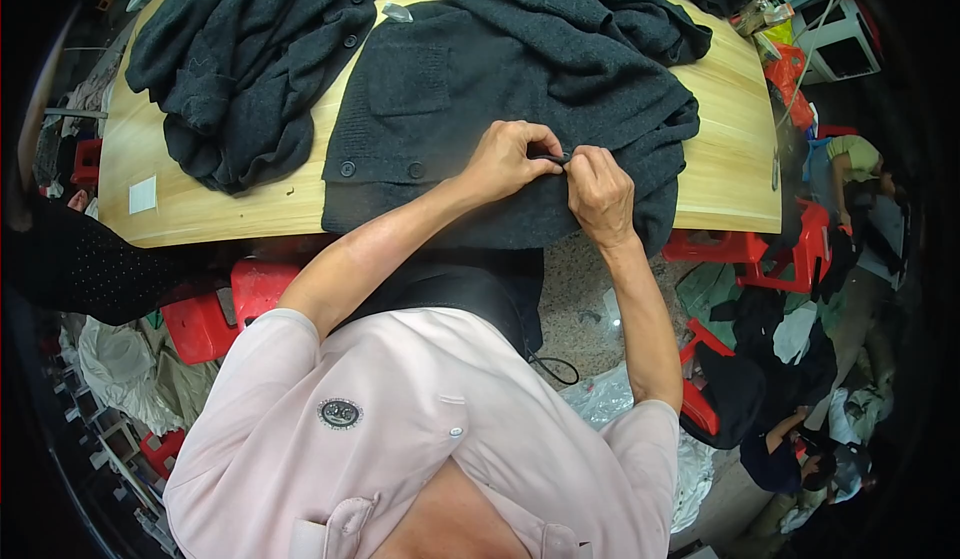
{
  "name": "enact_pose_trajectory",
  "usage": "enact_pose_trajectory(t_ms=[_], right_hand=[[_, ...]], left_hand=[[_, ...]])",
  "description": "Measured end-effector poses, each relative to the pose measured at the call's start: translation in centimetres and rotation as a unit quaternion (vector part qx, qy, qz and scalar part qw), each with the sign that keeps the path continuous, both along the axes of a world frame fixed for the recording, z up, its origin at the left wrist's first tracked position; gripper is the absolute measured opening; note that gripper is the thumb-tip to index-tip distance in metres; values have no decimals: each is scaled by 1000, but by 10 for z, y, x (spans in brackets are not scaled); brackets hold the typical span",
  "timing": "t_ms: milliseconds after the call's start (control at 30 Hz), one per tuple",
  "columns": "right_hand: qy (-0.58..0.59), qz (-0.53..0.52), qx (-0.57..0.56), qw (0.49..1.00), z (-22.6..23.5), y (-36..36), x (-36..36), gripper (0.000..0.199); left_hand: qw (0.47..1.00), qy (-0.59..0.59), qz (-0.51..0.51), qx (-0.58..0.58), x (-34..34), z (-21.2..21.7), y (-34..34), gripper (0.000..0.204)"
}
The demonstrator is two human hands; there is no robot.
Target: The person is buttoning up dark grey knitted cardigans at a processing table.
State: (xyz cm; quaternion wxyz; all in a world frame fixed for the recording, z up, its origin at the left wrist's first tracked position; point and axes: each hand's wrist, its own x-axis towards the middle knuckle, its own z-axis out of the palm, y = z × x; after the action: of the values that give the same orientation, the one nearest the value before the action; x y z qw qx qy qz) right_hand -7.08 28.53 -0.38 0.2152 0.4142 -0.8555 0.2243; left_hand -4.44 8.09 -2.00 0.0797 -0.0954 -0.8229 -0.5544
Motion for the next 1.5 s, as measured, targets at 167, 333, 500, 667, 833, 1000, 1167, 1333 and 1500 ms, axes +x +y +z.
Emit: enact_pose_trajectory(t_ms=[167,333,500,667,833,1000,1167,1333,1500], right_hand=[[-11,-11,-43,999,-4,-4,3,13],[-49,-42,-139,988,-14,-7,6,18],[-65,-71,-142,985,-16,-9,7,20],[-51,-50,-122,990,-15,-12,7,20],[-82,-45,-106,990,-12,-14,11,18],[-95,-272,-173,942,11,14,9,24],[-185,-501,-14,845,5,7,-46,87],[-51,-169,-148,973,47,-50,-6,32],[150,59,-40,986,188,-140,87,29]], left_hand=[[998,8,15,-57,2,-2,-2,18],[986,145,-11,-87,2,-5,-2,19],[974,196,5,-113,3,-7,1,18],[974,192,39,-111,4,-5,7,14],[968,186,65,-155,3,2,16,18],[956,222,-82,-171,13,2,-2,23],[940,150,-128,-278,41,1,-13,53],[996,-10,-50,-72,78,14,-23,96],[969,230,80,50,130,73,-72,114]])
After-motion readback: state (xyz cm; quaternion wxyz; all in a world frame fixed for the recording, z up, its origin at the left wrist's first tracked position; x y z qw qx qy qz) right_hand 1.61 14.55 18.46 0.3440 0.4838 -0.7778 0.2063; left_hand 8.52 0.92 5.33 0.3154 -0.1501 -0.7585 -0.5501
